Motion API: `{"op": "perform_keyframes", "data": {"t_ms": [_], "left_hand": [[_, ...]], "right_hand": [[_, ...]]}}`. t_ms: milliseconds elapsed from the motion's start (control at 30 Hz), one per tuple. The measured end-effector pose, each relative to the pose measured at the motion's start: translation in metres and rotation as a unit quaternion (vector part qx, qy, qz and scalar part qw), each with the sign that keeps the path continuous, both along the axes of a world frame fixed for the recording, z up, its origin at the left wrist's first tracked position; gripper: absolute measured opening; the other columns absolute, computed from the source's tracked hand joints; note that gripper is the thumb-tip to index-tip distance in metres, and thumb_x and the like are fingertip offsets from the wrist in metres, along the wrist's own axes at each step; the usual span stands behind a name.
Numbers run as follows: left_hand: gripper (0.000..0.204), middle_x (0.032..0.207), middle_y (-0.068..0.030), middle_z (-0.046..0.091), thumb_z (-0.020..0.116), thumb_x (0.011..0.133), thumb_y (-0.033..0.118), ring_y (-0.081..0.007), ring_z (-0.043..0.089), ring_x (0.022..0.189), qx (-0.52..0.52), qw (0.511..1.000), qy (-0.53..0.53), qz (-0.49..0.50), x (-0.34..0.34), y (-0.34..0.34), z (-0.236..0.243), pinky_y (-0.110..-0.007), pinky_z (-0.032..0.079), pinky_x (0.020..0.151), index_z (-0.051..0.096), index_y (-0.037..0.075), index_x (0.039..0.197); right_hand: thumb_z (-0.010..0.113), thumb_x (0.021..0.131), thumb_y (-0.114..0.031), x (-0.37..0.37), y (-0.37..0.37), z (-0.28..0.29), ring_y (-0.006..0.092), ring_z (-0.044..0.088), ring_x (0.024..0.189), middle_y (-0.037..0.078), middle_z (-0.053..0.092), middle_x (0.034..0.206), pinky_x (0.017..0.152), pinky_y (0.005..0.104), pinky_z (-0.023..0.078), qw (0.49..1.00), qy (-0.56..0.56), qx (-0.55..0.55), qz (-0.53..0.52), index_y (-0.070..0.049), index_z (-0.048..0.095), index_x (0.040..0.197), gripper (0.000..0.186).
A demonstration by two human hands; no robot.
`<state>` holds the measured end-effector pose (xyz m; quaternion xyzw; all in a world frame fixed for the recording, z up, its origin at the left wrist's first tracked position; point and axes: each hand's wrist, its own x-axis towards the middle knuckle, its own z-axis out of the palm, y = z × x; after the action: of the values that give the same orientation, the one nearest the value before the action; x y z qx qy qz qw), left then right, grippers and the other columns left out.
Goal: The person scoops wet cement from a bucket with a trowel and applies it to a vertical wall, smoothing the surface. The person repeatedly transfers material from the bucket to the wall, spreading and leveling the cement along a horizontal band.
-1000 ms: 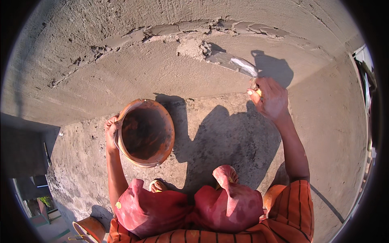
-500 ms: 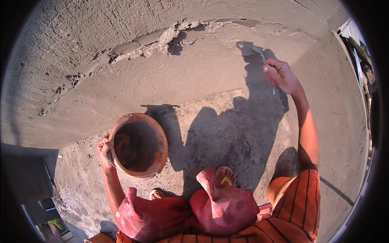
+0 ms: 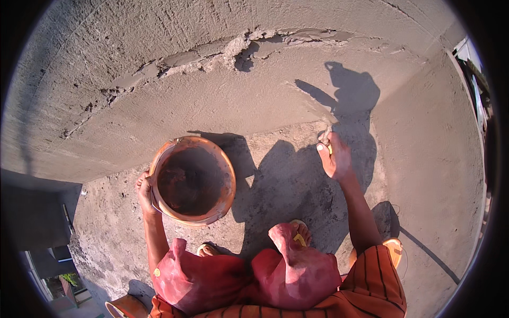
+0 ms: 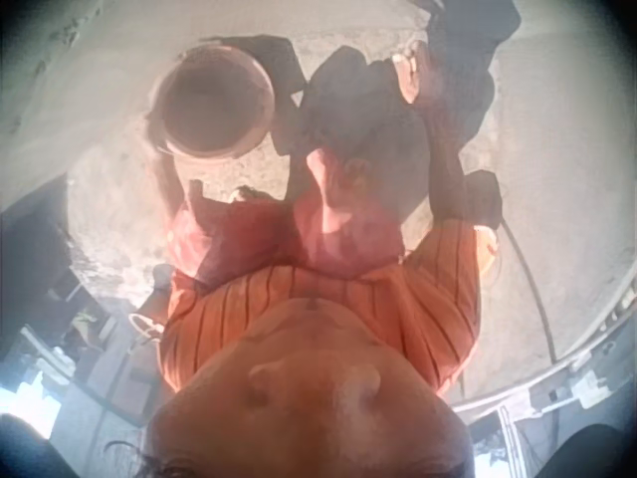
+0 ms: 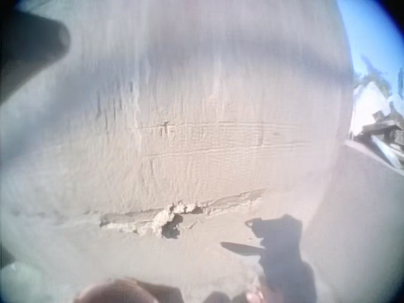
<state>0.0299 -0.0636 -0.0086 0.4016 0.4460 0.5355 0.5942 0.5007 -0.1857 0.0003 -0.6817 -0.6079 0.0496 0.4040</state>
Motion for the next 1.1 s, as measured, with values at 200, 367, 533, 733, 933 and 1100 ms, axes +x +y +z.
{"op": "perform_keyframes", "data": {"t_ms": [200,367,533,733,933,1100], "left_hand": [[0.021,0.074,0.0017,0.053,0.057,0.080,0.013,-0.0051,0.043,0.062,0.067,0.997,0.039,-0.020,-0.004,-0.003,-0.011,-0.021,0.036,0.058,0.047,0.008,0.063],[0.025,0.071,0.0022,0.046,0.054,0.078,0.005,-0.0064,0.037,0.064,0.086,0.995,0.001,-0.050,0.003,-0.002,-0.009,-0.022,0.032,0.059,0.040,0.009,0.058],[0.025,0.074,0.0005,0.046,0.053,0.077,0.001,-0.0077,0.038,0.068,0.061,0.996,-0.011,-0.064,0.004,-0.001,-0.009,-0.022,0.031,0.060,0.038,0.008,0.059],[0.026,0.066,0.0038,0.040,0.053,0.078,0.002,-0.0053,0.031,0.059,0.063,0.996,0.039,-0.043,0.014,-0.002,-0.003,-0.021,0.026,0.056,0.037,0.009,0.058],[0.025,0.064,0.0035,0.040,0.053,0.076,0.002,-0.0055,0.032,0.059,0.038,0.998,0.026,-0.031,0.014,0.000,-0.008,-0.022,0.026,0.054,0.038,0.009,0.058],[0.027,0.063,0.0036,0.042,0.054,0.076,0.002,-0.0054,0.033,0.058,0.058,0.997,0.036,-0.041,0.023,-0.002,-0.002,-0.022,0.026,0.053,0.038,0.009,0.055]], "right_hand": [[0.065,0.083,-0.025,-0.072,0.044,0.035,0.0287,0.061,0.064,0.011,0.059,0.079,0.054,0.0391,0.049,0.998,-0.063,0.014,0.017,-0.005,0.052,0.095,0.026],[0.062,0.086,-0.026,-0.033,0.041,0.051,0.0313,0.061,0.064,0.016,0.057,0.071,0.053,0.0393,0.045,0.999,-0.025,-0.025,-0.027,-0.003,0.052,0.091,0.025],[0.054,0.091,-0.034,0.027,0.038,0.071,0.0282,0.055,0.059,0.017,0.052,0.064,0.055,0.0370,0.042,0.998,0.008,-0.069,-0.009,-0.003,0.052,0.088,0.031],[0.048,0.095,-0.038,0.104,0.041,0.084,0.0097,0.048,0.056,0.003,0.050,0.061,0.051,0.0279,0.039,0.983,0.116,-0.134,0.053,-0.006,0.049,0.079,0.036],[0.049,0.094,-0.034,0.127,0.035,0.039,0.0034,0.044,0.055,-0.003,0.047,0.061,0.047,0.0212,0.034,0.943,0.285,-0.142,0.097,-0.010,0.045,0.074,0.031],[0.053,0.093,-0.028,0.052,-0.004,-0.022,0.0042,0.043,0.054,-0.002,0.049,0.064,0.047,0.0232,0.037,0.942,0.318,-0.088,0.052,-0.008,0.048,0.084,0.022]]}}
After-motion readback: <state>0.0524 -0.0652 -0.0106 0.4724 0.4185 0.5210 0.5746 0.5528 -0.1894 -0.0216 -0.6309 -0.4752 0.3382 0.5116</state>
